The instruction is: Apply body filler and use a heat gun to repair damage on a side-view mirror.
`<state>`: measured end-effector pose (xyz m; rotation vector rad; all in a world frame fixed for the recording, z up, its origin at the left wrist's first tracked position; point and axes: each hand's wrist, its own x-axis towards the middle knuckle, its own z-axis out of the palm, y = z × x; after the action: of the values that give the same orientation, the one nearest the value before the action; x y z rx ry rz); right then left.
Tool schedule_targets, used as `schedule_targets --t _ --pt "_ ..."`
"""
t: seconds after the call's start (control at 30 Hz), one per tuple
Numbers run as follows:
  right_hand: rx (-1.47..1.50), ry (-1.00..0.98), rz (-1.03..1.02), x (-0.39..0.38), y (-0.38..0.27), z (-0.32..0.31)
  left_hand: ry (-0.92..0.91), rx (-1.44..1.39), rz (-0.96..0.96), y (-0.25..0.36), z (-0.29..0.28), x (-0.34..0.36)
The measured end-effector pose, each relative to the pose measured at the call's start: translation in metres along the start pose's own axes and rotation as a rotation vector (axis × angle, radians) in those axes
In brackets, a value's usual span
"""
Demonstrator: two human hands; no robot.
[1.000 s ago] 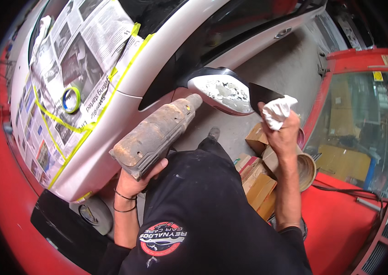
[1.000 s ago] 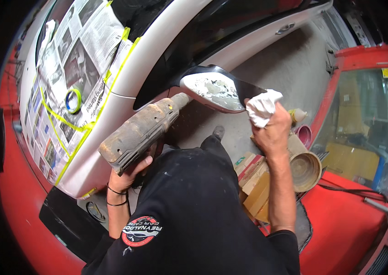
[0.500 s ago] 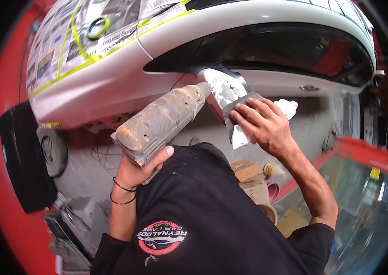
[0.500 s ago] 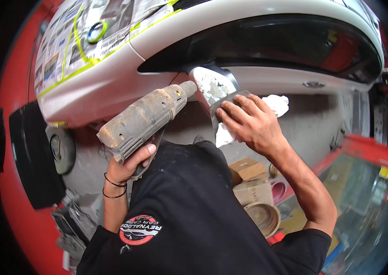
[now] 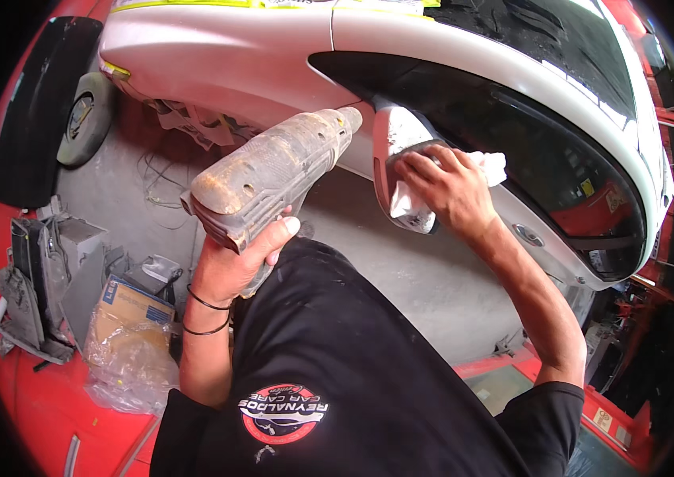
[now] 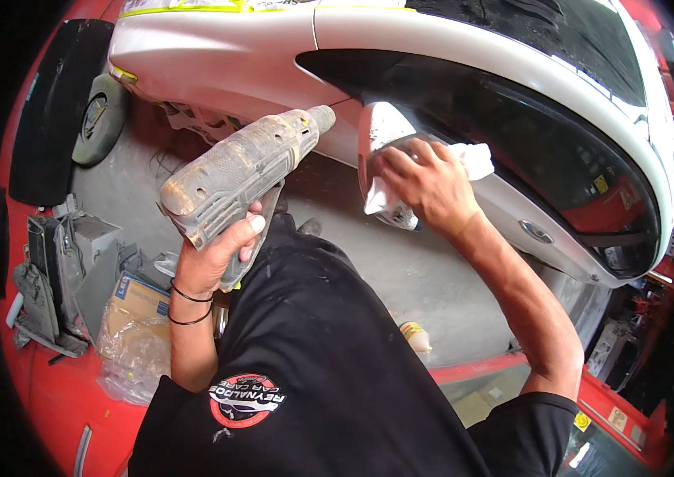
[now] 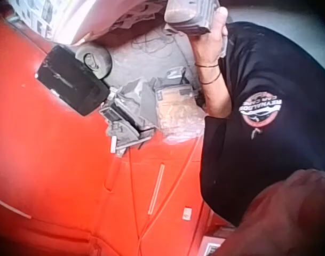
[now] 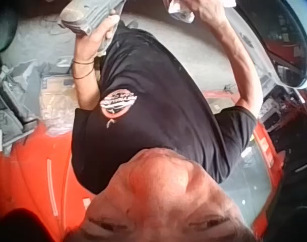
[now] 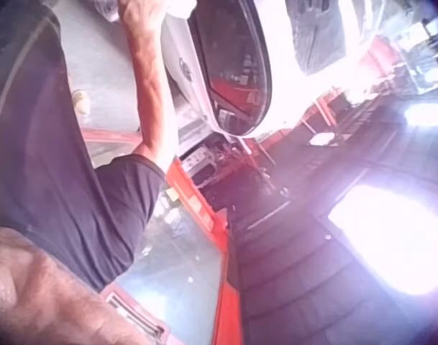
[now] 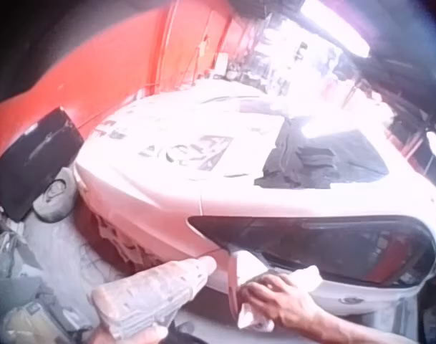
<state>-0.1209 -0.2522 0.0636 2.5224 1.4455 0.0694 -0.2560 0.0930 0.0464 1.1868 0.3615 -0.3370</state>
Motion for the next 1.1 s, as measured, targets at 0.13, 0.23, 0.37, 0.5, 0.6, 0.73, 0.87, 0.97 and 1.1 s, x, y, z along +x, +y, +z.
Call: schedule_targets --t 0.13,0.23,0.37,0.5,0.6,0.73,0.87,0.97,1.1 --pt "0.021 0.010 0.052 0.017 -0.007 0.009 -0.013 -0.039 0.011 -0.010 0.008 0.010" --pt "0.039 0.040 0.060 0.009 -0.010 0.003 0.006 -0.050 0.028 -0.009 0.010 0.014" --pt "-0.034 0.035 -0.003 0.000 0.000 0.003 0.004 -0.076 -0.010 -0.006 0.007 0.002" --pt "0.019 0.023 0.057 0.038 0.018 0.015 0.019 -0.069 0.000 -0.019 0.003 0.007" --pt "0.027 -0.058 0.046 0.025 0.019 0.003 0.020 -0.005 0.006 -0.017 -0.009 -0.007" --pt "-0.012 0.030 0.016 0.026 0.029 0.009 -0.035 -0.059 -0.027 -0.009 -0.003 -0.011" --pt "0.060 -0.088 0.107 0.047 0.034 0.002 -0.091 0.049 -0.037 -0.019 -0.006 -0.009" --pt "0.057 -0.061 0.063 0.015 0.039 -0.004 -0.087 -0.041 -0.002 -0.022 -0.010 -0.012" --pt "0.105 -0.047 0.105 0.022 0.040 -0.006 -0.057 -0.090 -0.026 -0.017 -0.004 -0.002"
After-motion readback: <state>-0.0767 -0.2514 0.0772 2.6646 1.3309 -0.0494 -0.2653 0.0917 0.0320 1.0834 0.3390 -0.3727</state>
